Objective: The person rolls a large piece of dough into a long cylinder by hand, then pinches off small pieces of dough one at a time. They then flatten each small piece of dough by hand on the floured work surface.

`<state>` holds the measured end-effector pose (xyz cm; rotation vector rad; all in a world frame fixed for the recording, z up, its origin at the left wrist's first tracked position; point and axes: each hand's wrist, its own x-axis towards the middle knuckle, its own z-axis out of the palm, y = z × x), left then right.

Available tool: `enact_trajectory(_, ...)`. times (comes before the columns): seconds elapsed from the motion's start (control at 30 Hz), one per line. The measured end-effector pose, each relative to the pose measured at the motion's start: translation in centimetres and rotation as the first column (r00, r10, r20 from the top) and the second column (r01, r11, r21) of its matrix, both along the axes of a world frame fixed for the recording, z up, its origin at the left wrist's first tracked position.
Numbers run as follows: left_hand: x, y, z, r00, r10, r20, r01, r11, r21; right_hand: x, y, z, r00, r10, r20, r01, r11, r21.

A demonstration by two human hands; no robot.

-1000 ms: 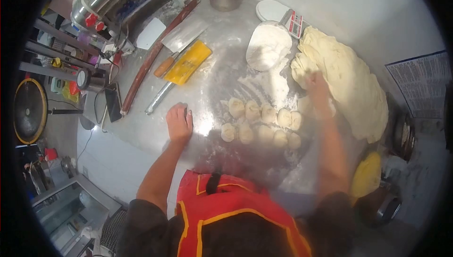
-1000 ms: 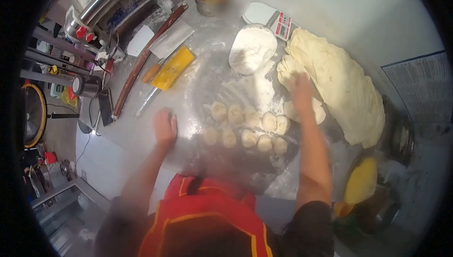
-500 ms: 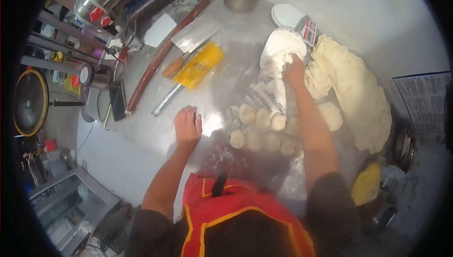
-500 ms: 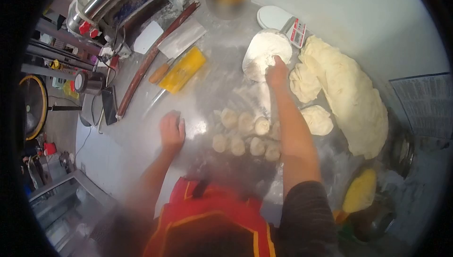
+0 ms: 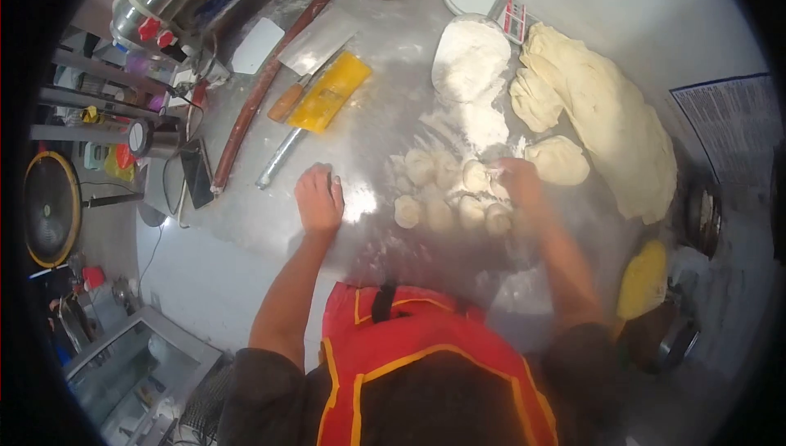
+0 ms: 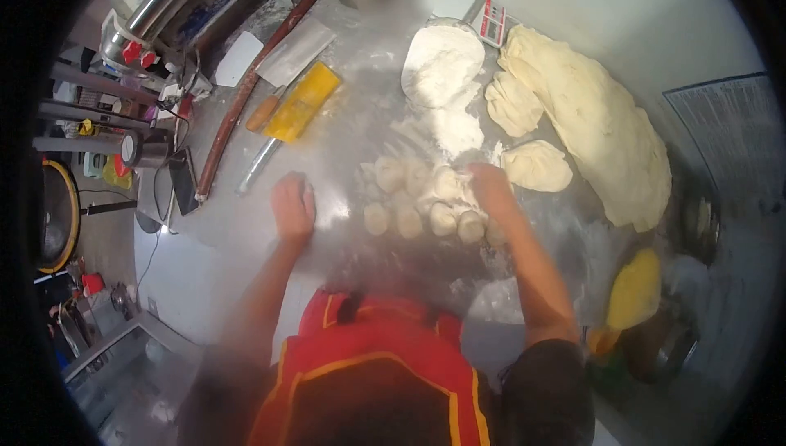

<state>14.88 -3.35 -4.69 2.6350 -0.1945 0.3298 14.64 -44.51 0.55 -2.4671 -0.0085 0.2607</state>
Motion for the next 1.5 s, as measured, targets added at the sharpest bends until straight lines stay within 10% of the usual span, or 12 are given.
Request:
enact_trajectory(0.17,0.0,-0.1,0.1,0.999,0.006,0.037,-0.006,1.0,-0.003,-3.8,-1.6,5.2,0.955,-0.297,-0.014,0.285,0.927,-0.244)
enact_trajectory(0.4,-0.1,-0.1,0.1,0.995,-0.015,0.102,0.015,1.0,-0.002,-3.8,5.1,-1.1,0.997,-0.059,-0.044,0.071,0.926,0.37)
enact_trajectory(0.57,-0.1,-0.1,0.2,0.997,0.0,0.081,0.001,1.0,-0.002,-3.7,13.3,2.6,0.969,0.135,-0.205,-0.104,0.983,0.152)
enact_trajectory(0.67,-0.1,-0.1,0.2,0.997,0.0,0.072,0.0,1.0,-0.004,-6.8,8.7,-1.4,0.961,0.15,0.23,-0.162,0.986,0.036)
enact_trajectory(0.9,0.0,-0.1,-0.5,0.996,0.008,0.088,-0.009,1.0,0.013,-10.4,1.8,6.3,0.874,-0.485,-0.01,0.484,0.874,-0.042)
enact_trajectory(1.1,-0.1,-0.1,0.0,0.996,-0.01,0.087,0.01,1.0,0.0,-12.6,-3.8,-0.8,0.854,-0.253,0.455,0.407,0.87,-0.28)
enact_trajectory(1.23,0.0,-0.1,0.0,0.995,-0.029,0.091,0.029,1.0,0.003,-12.2,-5.7,-1.6,0.877,-0.475,-0.075,0.481,0.87,0.106)
enact_trajectory(1.4,-0.1,-0.1,0.1,0.992,-0.03,0.123,0.029,1.0,0.004,-9.0,4.3,2.3,0.928,-0.347,-0.134,0.37,0.817,0.443)
enact_trajectory(1.5,0.0,0.0,0.1,0.995,-0.022,0.1,0.021,1.0,0.007,-8.1,4.2,-0.5,0.947,-0.32,0.021,0.299,0.907,0.298)
